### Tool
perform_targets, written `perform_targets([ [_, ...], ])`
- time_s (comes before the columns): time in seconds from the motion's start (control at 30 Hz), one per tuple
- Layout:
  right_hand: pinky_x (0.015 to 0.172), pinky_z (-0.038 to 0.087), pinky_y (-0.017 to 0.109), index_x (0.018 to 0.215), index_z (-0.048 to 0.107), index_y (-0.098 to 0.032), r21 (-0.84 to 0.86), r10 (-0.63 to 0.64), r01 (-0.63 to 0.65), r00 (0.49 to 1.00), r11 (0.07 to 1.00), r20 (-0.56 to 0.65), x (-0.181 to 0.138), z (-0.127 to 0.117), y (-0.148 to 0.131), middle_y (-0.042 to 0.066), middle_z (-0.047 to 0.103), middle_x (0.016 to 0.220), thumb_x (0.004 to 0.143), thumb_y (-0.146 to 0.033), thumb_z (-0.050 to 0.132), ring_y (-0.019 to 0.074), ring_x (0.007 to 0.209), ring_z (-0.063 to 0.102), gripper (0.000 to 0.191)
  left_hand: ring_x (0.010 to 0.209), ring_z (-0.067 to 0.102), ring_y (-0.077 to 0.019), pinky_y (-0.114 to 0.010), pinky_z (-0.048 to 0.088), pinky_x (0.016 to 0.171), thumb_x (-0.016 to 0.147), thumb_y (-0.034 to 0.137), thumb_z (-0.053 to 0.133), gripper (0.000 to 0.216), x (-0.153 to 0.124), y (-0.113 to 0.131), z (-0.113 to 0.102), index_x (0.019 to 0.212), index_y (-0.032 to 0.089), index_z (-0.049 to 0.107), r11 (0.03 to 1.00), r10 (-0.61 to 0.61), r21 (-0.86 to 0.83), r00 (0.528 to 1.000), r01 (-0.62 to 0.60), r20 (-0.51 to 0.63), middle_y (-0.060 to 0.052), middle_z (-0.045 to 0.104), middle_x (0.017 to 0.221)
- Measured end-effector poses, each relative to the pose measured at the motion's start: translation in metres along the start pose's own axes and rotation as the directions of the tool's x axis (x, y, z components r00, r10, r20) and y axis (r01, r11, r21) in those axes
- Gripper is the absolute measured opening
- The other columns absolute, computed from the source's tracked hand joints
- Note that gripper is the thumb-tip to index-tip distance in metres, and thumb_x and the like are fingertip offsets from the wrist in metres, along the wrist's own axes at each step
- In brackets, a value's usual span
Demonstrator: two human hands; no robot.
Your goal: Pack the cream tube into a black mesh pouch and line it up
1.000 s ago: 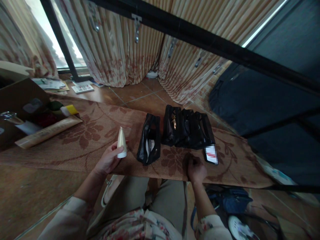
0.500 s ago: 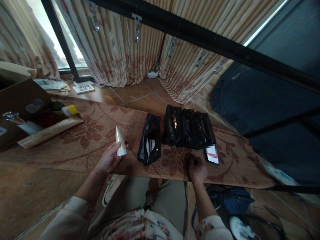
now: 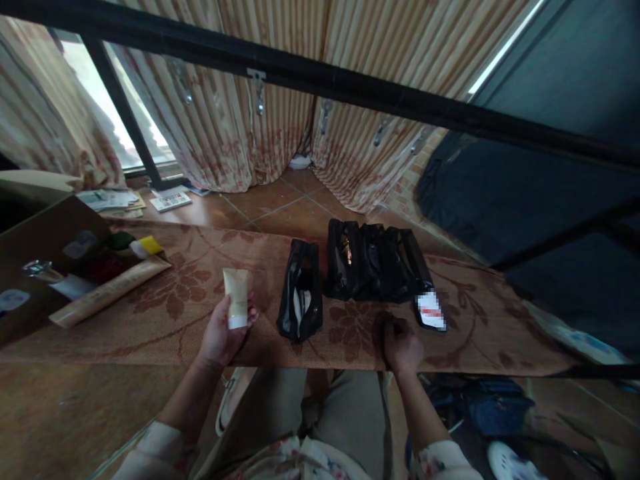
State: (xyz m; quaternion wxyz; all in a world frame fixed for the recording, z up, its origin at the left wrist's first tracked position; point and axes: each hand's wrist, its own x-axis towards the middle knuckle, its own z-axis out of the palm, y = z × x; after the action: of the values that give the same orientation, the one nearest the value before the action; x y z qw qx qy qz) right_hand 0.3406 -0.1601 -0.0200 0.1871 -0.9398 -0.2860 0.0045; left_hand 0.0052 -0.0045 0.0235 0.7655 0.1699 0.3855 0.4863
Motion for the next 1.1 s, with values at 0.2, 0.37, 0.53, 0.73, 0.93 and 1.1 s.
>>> perform_targets([
  [0.2,0.056,0.024,0.026,0.096,0.066,-0.02,0.027,-0.024,0.024,1.0,0.999,-0.01,-0.001,0.0,0.0,0.007,0.067,0.088,0.087,-0.042,0.044,0.0171,0.07,0.055,0.033,0.056,0.056,-0.012,-0.021,0.046,0.051,0.075,0.038,0.061,0.028,-0.02,0.02,0.027,0.089,0.014,0.061,0.942,0.107,0.327,0.991,-0.075,-0.081,0.0,0.062,0.069],
  [0.37,0.057,0.025,0.026,0.096,0.067,-0.021,0.041,-0.011,0.012,1.0,0.999,-0.007,-0.001,-0.002,-0.003,0.006,0.066,0.089,0.087,-0.04,0.046,0.0168,0.073,0.055,0.029,0.056,0.054,-0.0122,-0.021,0.041,0.049,0.071,0.044,0.066,0.035,-0.039,0.045,0.065,0.091,0.015,0.062,0.756,0.134,0.635,0.987,-0.16,0.089,0.001,0.062,0.069],
  [0.53,0.057,0.026,0.026,0.095,0.066,-0.02,0.071,-0.04,0.041,0.999,0.997,-0.007,-0.001,-0.004,-0.004,0.007,0.066,0.092,0.088,-0.038,0.046,0.0167,0.075,0.056,0.028,0.058,0.055,-0.0147,-0.024,0.04,0.052,0.076,0.044,0.057,0.037,-0.043,0.056,0.101,0.098,0.015,0.062,0.322,0.097,0.877,0.934,-0.357,0.345,-0.001,0.064,0.072],
  [0.73,0.056,0.026,0.027,0.1,0.065,-0.019,0.056,-0.021,0.02,0.999,0.998,0.024,-0.002,-0.006,-0.005,0.006,0.066,0.09,0.089,-0.037,0.045,0.0159,0.073,0.057,0.029,0.064,0.061,-0.0189,-0.028,0.043,0.059,0.078,0.038,0.05,0.034,-0.033,0.048,0.137,0.101,0.015,0.059,-0.184,-0.014,0.877,0.894,-0.443,0.448,-0.004,0.066,0.077],
  [0.93,0.057,0.026,0.027,0.098,0.064,-0.019,0.057,-0.037,0.035,0.999,0.998,0.03,-0.002,-0.003,-0.003,0.006,0.066,0.089,0.09,-0.038,0.043,0.017,0.074,0.058,0.029,0.09,0.065,-0.0284,-0.036,0.046,0.076,0.084,0.037,0.046,0.038,-0.018,0.024,0.165,0.112,0.011,0.05,-0.593,0.023,0.737,0.908,-0.325,0.419,-0.016,0.064,0.099],
  [1.1,0.057,0.026,0.027,0.097,0.063,-0.019,0.045,-0.026,0.025,0.999,0.999,0.024,-0.002,-0.002,-0.003,0.006,0.066,0.088,0.09,-0.038,0.044,0.0171,0.074,0.058,0.028,0.095,0.064,-0.0312,-0.039,0.048,0.078,0.086,0.031,0.045,0.035,-0.013,0.011,0.167,0.113,0.009,0.048,-0.697,0.041,0.647,0.884,-0.308,0.465,-0.018,0.064,0.1],
])
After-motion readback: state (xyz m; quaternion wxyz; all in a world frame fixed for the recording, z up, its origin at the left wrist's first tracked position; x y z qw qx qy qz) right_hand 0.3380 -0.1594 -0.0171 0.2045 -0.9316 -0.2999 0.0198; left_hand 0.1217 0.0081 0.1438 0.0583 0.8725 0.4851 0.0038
